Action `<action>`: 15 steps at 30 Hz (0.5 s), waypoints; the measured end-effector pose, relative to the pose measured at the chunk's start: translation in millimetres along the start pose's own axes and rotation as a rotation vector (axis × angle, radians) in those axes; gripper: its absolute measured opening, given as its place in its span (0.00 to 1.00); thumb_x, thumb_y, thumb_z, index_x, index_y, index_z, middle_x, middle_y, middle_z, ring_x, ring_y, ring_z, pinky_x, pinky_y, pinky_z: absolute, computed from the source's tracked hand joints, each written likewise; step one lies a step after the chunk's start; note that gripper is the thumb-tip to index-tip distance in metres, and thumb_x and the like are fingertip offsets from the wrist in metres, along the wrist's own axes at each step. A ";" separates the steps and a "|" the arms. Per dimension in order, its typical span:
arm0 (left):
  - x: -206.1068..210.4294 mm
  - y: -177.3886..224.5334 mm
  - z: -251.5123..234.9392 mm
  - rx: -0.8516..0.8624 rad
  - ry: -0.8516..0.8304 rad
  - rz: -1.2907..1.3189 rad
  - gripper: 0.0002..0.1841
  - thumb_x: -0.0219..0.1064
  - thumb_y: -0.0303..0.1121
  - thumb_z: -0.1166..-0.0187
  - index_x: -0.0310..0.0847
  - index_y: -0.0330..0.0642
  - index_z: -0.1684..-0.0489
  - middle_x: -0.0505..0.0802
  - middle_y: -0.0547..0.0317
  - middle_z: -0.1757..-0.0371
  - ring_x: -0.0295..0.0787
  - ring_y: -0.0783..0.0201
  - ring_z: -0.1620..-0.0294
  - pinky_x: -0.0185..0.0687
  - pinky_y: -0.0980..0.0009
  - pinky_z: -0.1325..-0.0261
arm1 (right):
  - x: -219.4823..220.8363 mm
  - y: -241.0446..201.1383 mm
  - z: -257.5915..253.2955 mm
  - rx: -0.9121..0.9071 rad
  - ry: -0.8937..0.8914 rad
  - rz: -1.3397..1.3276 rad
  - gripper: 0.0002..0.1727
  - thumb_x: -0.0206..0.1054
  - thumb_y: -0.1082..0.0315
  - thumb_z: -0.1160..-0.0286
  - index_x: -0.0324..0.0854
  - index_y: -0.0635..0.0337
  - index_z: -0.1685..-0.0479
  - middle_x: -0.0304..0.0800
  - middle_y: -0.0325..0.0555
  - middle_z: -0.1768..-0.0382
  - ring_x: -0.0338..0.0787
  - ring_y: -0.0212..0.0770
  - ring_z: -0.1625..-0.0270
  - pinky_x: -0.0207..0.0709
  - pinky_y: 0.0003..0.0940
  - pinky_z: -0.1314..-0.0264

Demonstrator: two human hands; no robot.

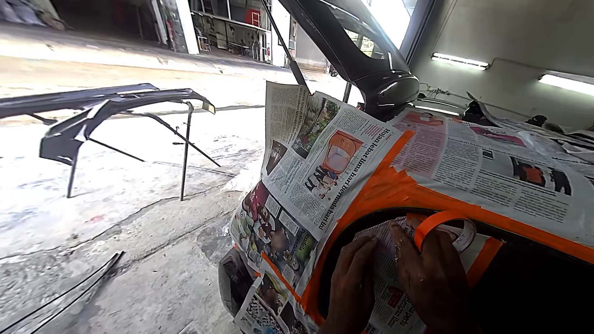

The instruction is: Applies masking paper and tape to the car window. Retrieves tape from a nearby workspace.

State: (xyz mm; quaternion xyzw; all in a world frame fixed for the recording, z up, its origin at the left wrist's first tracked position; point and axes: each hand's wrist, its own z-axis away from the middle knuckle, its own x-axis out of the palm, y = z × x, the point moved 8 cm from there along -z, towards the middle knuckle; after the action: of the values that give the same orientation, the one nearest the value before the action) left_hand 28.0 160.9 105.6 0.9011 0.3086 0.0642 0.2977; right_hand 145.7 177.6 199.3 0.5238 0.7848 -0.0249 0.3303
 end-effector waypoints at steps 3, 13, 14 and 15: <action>1.4 -4.8 0.0 -0.028 -0.027 -0.004 0.19 0.52 0.24 0.15 0.84 0.39 0.31 0.88 0.51 0.30 0.84 0.59 0.27 0.82 0.64 0.24 | -2.8 1.0 1.3 -0.010 0.005 -0.021 0.19 0.60 0.67 0.22 0.92 0.48 0.39 0.88 0.55 0.54 0.84 0.51 0.55 0.77 0.39 0.56; -9.1 -21.6 -9.4 -0.146 -0.349 0.781 0.26 0.70 0.41 0.19 0.78 0.35 0.25 0.81 0.37 0.22 0.68 0.38 0.15 0.61 0.42 0.11 | -14.4 -37.4 44.5 -0.063 -0.315 -0.276 0.08 0.65 0.71 0.27 0.91 0.55 0.66 0.87 0.50 0.64 0.87 0.47 0.62 0.82 0.34 0.63; -8.6 -20.4 -9.1 -0.120 -0.371 0.735 0.26 0.72 0.43 0.20 0.81 0.38 0.27 0.82 0.40 0.23 0.66 0.38 0.14 0.60 0.41 0.10 | -12.5 -40.0 47.1 -0.066 -0.331 -0.277 0.08 0.65 0.71 0.27 0.91 0.55 0.66 0.87 0.50 0.64 0.87 0.47 0.61 0.82 0.34 0.63; -8.3 -18.8 -8.7 -0.103 -0.383 0.682 0.24 0.73 0.45 0.21 0.84 0.42 0.30 0.84 0.44 0.24 0.66 0.38 0.14 0.59 0.41 0.10 | -10.8 -42.0 49.5 -0.068 -0.344 -0.282 0.08 0.65 0.70 0.27 0.91 0.55 0.66 0.88 0.51 0.63 0.87 0.48 0.61 0.82 0.35 0.62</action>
State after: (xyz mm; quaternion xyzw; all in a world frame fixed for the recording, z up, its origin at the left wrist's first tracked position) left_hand 9.0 172.1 102.4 0.9315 -0.0734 0.0054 0.3562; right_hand 137.3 130.9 153.7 0.3857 0.7827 -0.1334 0.4699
